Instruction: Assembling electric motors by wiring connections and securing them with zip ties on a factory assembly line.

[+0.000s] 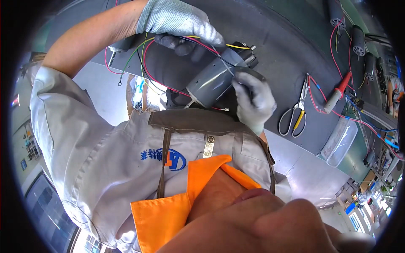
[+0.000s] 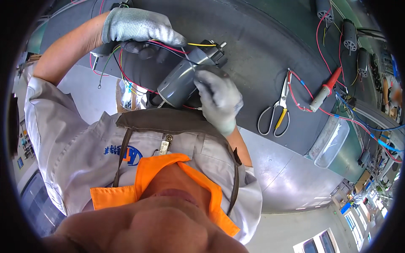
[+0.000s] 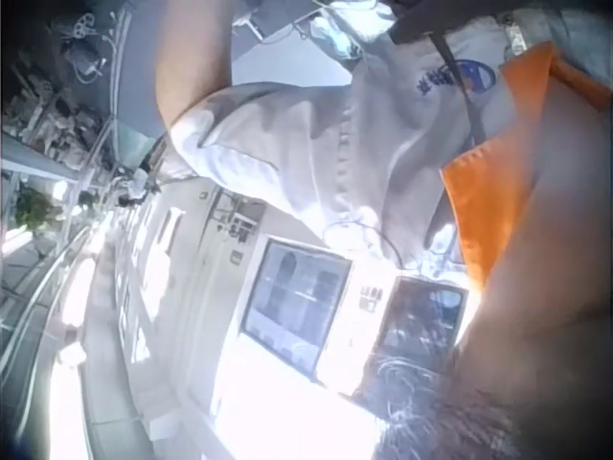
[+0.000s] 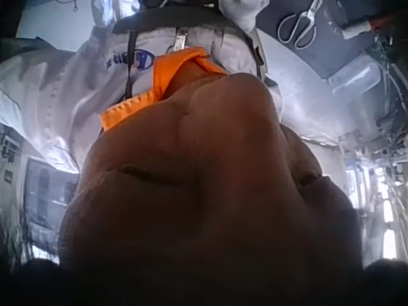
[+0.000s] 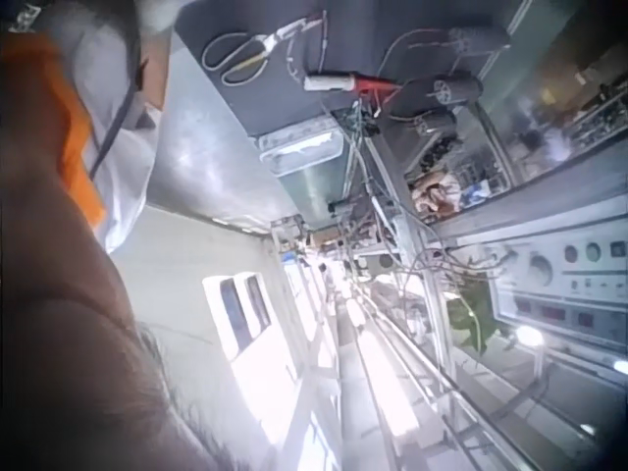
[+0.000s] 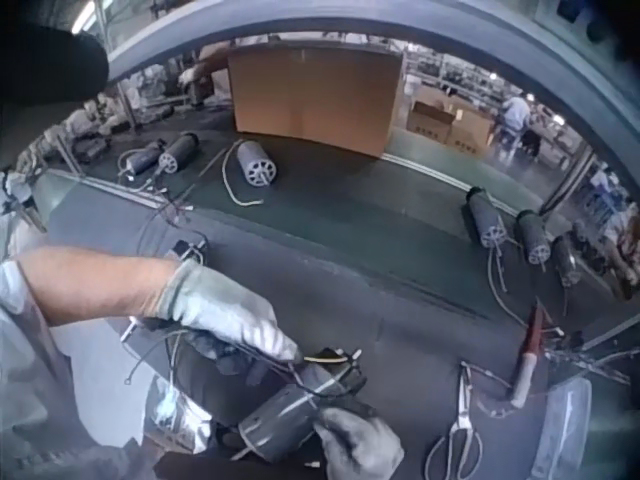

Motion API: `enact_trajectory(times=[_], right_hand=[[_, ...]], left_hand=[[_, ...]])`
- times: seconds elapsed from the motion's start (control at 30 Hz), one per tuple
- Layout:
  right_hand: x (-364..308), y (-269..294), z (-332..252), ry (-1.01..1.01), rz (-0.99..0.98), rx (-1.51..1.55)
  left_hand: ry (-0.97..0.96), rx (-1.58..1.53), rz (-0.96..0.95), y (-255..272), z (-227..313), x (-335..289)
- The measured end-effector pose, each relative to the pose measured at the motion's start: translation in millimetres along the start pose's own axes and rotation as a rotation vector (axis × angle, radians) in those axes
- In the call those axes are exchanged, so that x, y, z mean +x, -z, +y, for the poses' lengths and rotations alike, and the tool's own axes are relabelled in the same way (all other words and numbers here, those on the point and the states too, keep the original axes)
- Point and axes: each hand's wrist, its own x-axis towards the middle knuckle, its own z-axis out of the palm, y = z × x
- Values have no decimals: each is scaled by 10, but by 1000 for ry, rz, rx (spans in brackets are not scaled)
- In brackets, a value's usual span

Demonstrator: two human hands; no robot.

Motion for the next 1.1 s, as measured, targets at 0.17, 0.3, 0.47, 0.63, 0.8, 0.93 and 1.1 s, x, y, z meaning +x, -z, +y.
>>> enact_trajectory(times=[0.17,0.3,0.47,0.63,0.8,0.93,1.1], right_hand=[[128,-69,9,210,-104,-164],[154,-85,41,181,-54,-162],[400,13,-64,-562,51,654],[619,68,185,-572,138,726],[599,118,116,-624,124,817],[593,112,118,-602,130,809],[586,140,181,-588,117,749]], left_hand=[[-316,-217,-119,-196,-453,394],[-277,-277,59,-478,-321,467],[-437,-408,340,-693,-288,634],[-651,-335,446,-829,-255,752],[-712,-287,469,-857,-256,757],[-715,-268,482,-848,-242,778],[-747,-243,500,-866,-226,799]])
